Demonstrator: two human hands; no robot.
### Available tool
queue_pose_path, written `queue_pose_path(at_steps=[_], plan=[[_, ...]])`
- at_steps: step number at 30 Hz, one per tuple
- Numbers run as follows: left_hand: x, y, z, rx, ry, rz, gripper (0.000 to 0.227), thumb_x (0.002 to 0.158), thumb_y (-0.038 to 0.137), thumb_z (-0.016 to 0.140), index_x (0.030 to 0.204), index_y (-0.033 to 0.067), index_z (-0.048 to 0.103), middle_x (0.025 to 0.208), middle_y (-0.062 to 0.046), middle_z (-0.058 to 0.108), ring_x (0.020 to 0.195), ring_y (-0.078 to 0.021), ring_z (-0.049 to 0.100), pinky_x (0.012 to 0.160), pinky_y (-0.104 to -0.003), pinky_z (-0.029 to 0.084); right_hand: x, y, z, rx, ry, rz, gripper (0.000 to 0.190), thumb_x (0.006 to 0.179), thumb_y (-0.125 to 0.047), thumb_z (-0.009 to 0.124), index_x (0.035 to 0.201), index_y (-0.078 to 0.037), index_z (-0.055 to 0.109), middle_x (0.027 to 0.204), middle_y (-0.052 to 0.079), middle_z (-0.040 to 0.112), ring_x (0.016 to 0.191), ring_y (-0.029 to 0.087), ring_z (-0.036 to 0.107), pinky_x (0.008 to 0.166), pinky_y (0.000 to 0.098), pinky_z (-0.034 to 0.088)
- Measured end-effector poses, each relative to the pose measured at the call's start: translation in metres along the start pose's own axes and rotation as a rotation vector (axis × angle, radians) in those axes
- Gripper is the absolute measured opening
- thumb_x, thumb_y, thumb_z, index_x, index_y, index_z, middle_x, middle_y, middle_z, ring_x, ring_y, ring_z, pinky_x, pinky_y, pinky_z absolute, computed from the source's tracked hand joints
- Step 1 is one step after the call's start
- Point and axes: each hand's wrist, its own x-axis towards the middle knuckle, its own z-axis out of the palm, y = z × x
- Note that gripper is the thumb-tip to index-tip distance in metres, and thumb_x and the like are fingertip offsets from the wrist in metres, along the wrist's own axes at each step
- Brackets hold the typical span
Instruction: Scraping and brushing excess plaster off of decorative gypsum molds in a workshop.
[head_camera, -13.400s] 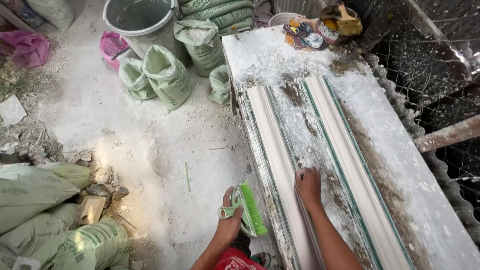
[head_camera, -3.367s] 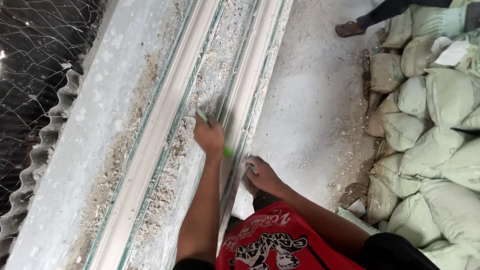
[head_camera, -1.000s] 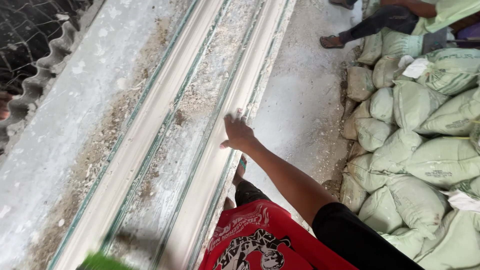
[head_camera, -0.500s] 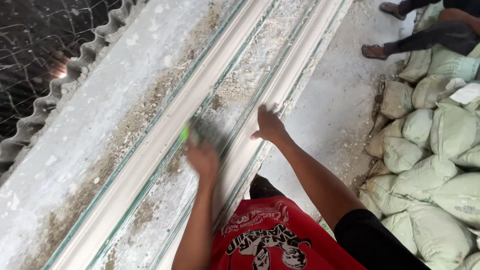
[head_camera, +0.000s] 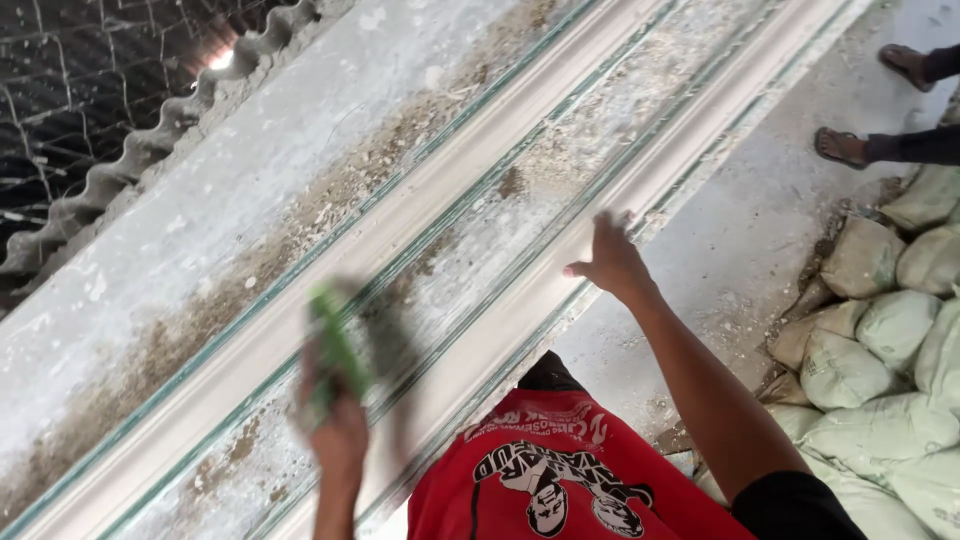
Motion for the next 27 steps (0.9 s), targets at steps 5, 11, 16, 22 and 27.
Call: queue_pose_path(at_steps=[5, 11, 16, 22, 27], plan=[[0.003, 0.013, -0.046, 0.455, 0.181, -0.187, 0.061, 0.092, -0.007, 0.048, 0.153, 0.0018, 0.049, 0.117, -0.019, 0.066, 0.09, -0.0286, 0.068, 0.073, -0.037, 0.06, 0.023, 0.02, 0.018, -0.041, 0.035, -0.065, 0.129, 0.071, -0.048, 0.087, 0.156, 0.012, 0.011, 0.159, 0.041, 0.017, 0.143, 0.051, 0.04, 0.113, 0.0496, 0.045], [0.097, 0.045, 0.151, 0.162, 0.069, 0.017, 0.06, 0.088, 0.005, 0.06, 0.147, 0.0143, 0.056, 0.147, -0.019, 0.057, 0.13, -0.0387, 0.062, 0.101, -0.046, 0.057, 0.027, 0.007, 0.005, -0.107, -0.012, -0.022, 0.134, 0.071, -0.049, 0.088, 0.155, 0.015, 0.006, 0.156, 0.045, 0.02, 0.136, 0.052, 0.049, 0.11, 0.0455, 0.049], [0.161, 0.124, 0.257, -0.027, -0.314, -0.092, 0.077, 0.082, 0.006, 0.06, 0.155, 0.0205, 0.039, 0.159, -0.022, 0.042, 0.073, -0.0278, 0.075, 0.052, -0.034, 0.062, 0.031, 0.014, 0.009, -0.068, -0.07, 0.069, 0.135, 0.072, -0.047, 0.086, 0.159, 0.01, 0.0, 0.161, 0.041, 0.013, 0.14, 0.051, 0.046, 0.114, 0.0495, 0.045], [0.157, 0.083, 0.177, -0.451, -0.22, -0.263, 0.045, 0.11, 0.015, 0.047, 0.155, 0.0168, 0.046, 0.148, -0.015, 0.06, 0.083, -0.0169, 0.075, 0.063, -0.029, 0.066, 0.031, 0.022, 0.012, -0.113, -0.056, -0.013, 0.135, 0.075, -0.051, 0.086, 0.157, 0.01, -0.003, 0.163, 0.038, 0.003, 0.147, 0.052, 0.028, 0.115, 0.05, 0.041], [0.138, -0.038, -0.068, 0.009, -0.001, -0.005, 0.064, 0.099, -0.004, 0.049, 0.161, 0.0065, 0.042, 0.132, -0.025, 0.069, 0.106, -0.0213, 0.073, 0.078, -0.034, 0.064, 0.019, 0.012, 0.008, -0.083, -0.012, -0.005, 0.134, 0.072, -0.051, 0.086, 0.158, 0.011, 0.004, 0.159, 0.04, 0.021, 0.142, 0.051, 0.042, 0.113, 0.052, 0.043]])
